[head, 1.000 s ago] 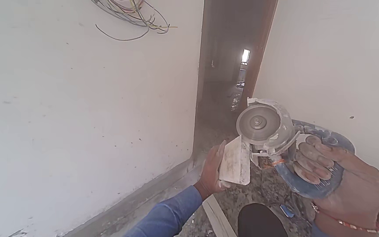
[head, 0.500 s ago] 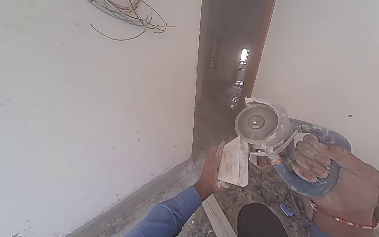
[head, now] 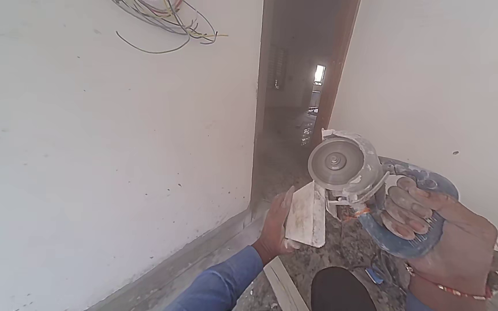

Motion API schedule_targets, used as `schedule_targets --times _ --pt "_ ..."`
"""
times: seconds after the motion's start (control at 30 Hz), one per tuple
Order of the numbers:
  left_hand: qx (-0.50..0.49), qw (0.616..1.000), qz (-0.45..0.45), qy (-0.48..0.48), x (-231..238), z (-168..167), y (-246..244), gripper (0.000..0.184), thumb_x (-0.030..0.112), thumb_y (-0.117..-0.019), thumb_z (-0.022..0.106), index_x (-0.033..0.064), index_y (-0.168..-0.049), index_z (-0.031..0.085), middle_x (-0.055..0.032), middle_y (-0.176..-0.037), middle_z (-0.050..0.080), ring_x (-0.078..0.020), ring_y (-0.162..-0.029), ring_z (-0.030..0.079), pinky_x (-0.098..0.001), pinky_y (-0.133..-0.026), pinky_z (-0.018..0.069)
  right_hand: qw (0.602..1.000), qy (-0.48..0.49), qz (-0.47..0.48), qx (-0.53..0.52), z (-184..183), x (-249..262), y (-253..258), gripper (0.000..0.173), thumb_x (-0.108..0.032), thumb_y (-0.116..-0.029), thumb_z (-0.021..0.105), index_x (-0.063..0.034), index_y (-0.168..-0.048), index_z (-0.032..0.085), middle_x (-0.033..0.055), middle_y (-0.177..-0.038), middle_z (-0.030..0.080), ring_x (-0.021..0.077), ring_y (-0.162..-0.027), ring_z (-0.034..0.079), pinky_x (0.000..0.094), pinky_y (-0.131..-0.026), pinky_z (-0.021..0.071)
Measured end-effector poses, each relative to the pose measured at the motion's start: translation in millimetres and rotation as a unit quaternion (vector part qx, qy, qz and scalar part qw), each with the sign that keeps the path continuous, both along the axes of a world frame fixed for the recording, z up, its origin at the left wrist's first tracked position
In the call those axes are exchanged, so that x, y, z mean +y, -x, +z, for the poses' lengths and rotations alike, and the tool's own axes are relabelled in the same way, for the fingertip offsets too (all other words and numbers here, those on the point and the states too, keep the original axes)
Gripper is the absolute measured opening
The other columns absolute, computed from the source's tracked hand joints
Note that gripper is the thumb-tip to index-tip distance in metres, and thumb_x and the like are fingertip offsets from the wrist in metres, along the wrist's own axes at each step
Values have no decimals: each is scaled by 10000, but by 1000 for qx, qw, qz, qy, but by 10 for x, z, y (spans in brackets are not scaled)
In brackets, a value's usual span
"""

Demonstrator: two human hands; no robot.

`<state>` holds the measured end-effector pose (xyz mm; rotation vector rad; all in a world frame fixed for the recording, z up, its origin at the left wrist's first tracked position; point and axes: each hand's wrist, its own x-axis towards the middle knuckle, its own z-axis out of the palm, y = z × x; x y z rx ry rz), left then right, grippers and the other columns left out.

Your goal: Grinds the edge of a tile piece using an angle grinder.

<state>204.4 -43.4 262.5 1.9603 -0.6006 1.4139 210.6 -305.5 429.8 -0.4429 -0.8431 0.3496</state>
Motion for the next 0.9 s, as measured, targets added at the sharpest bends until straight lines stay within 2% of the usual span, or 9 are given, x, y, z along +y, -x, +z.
schedule_targets --times 0.37,0.67,0.9 --pt "0 1000 1 -2 14 -15 -12 1253 947 -789 325 -72 -1514 406 -286 -1447 518 -284 -1351 520 -396 -1155 403 1000 8 1 -2 1 -12 9 169 -163 -989 557 -39 -929 655 -12 -603 532 79 -472 566 225 -447 521" --pt "-2 1000 6 0 14 -18 -5 1249 946 -793 311 -71 -1511 411 -278 -1428 536 -285 -1323 543 -401 -1135 428 999 24 -29 -1 4 -17 43 189 -169 -993 517 -56 -907 642 -17 -590 523 72 -454 555 217 -433 515" --pt "-1 1000 1 -1 10 -16 -15 1246 944 -791 318 -67 -1514 408 -282 -1445 519 -286 -1341 527 -393 -1151 409 1000 23 -15 7 1 -28 37 178 -155 -990 523 -47 -903 635 -8 -591 526 78 -460 566 223 -436 522"
